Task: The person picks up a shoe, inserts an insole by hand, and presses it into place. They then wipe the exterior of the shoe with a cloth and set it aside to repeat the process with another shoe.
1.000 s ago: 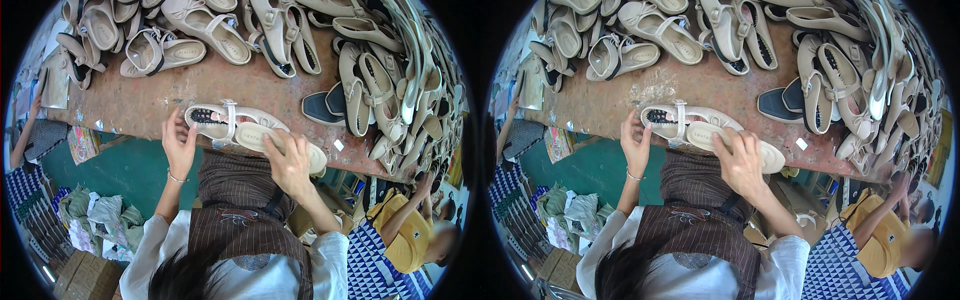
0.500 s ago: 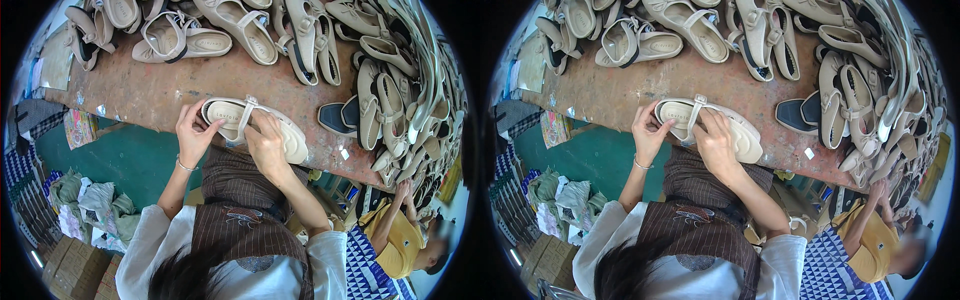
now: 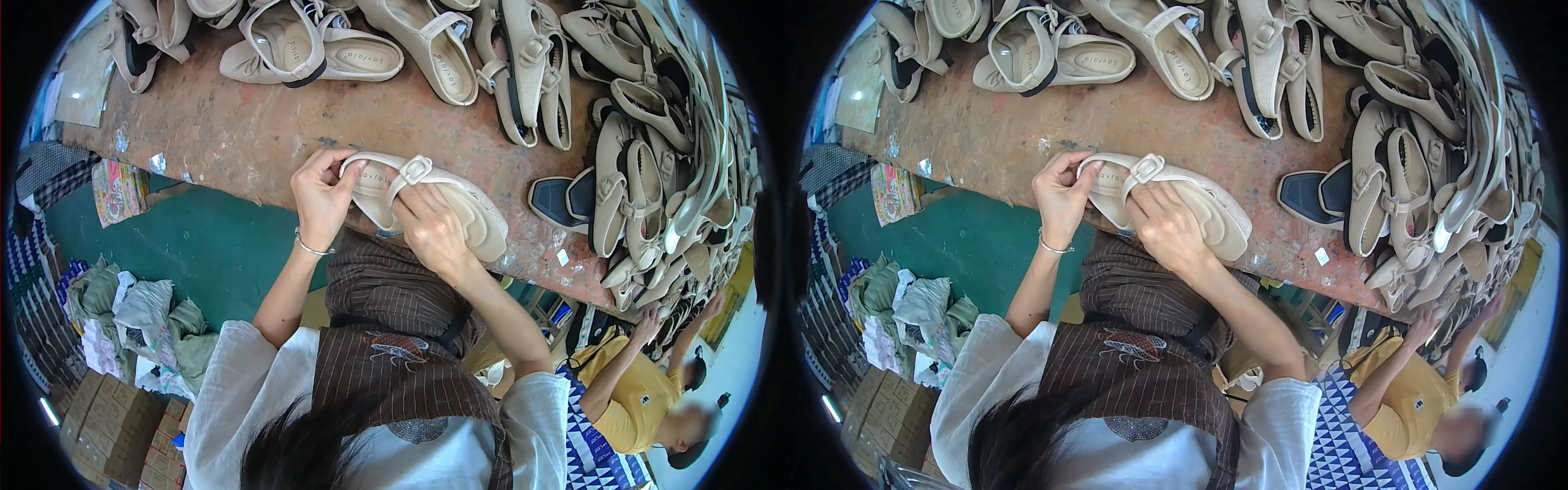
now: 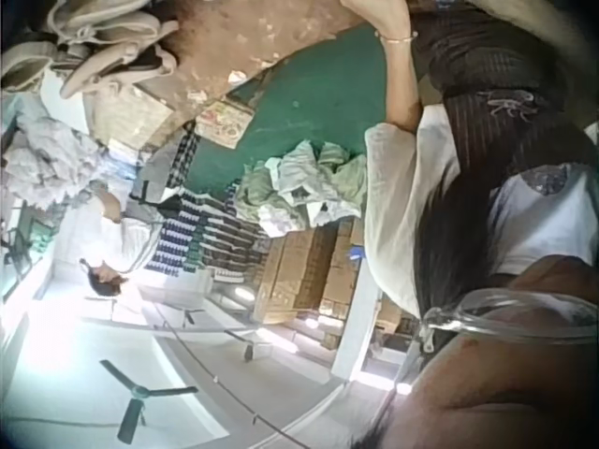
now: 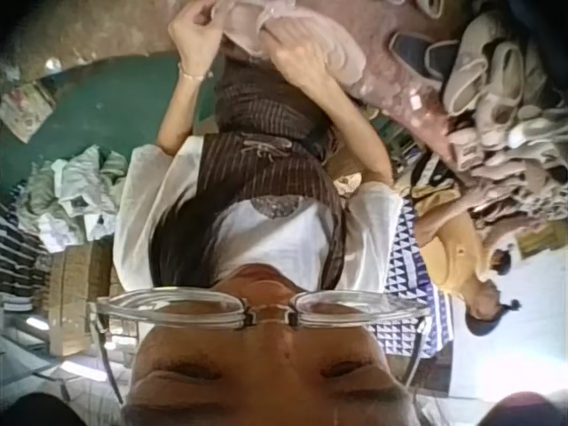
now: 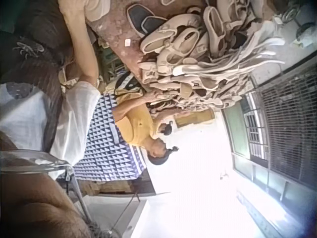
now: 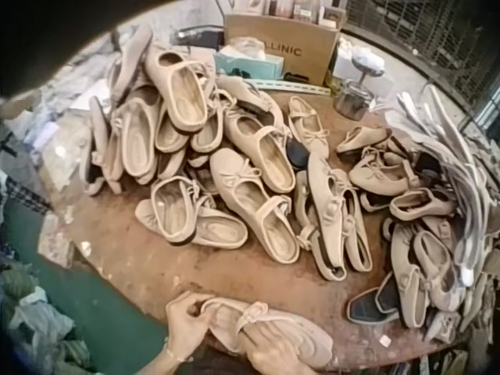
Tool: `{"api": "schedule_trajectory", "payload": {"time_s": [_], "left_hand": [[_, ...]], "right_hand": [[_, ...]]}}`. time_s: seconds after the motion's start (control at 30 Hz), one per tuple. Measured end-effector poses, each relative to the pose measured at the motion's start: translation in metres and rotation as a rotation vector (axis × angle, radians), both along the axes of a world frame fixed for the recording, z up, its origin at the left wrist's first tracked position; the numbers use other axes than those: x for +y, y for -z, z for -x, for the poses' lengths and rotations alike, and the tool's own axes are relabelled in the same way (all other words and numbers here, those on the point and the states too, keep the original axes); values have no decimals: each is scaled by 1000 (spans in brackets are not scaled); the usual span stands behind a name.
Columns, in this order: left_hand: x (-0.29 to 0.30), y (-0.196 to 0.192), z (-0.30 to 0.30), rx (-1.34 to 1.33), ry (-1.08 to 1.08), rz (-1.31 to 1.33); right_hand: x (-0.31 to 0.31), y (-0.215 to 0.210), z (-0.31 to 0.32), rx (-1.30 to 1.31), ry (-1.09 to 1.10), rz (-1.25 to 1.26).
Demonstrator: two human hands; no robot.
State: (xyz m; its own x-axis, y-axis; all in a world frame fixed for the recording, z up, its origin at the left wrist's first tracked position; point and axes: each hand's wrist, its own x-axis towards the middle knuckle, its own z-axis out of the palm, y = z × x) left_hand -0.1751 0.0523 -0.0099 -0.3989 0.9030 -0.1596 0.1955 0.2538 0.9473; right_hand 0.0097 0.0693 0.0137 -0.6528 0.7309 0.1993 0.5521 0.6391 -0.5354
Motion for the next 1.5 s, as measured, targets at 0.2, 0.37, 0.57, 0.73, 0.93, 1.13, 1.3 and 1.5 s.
{"api": "schedule_trajectory", "payload": {"time_s": [0.2,0.37,0.57,0.73,0.93,1.13,1.3,1.5], "left_hand": [[3,7,3,118,26,-76],[7,-2,3,165,56,12],[-17,-30,-23,417,246,111],[-59,-50,-86,575,660,113],[-77,-60,-109,673,930,-224],[-78,-38,-124,974,1161,-120],[-78,-33,-128,911,1076,-150],[-80,-31,-129,884,1111,-100]], "right_hand": [[-3,-14,0,-175,-111,92],[-23,-29,-8,-412,118,-72],[-3,-32,-43,19,505,-289],[28,-48,-88,196,873,167],[-57,-68,-76,18,611,320],[-27,-27,-62,-209,676,43],[-21,-7,-66,-69,722,-105],[-11,-27,-57,-340,721,275]]}}
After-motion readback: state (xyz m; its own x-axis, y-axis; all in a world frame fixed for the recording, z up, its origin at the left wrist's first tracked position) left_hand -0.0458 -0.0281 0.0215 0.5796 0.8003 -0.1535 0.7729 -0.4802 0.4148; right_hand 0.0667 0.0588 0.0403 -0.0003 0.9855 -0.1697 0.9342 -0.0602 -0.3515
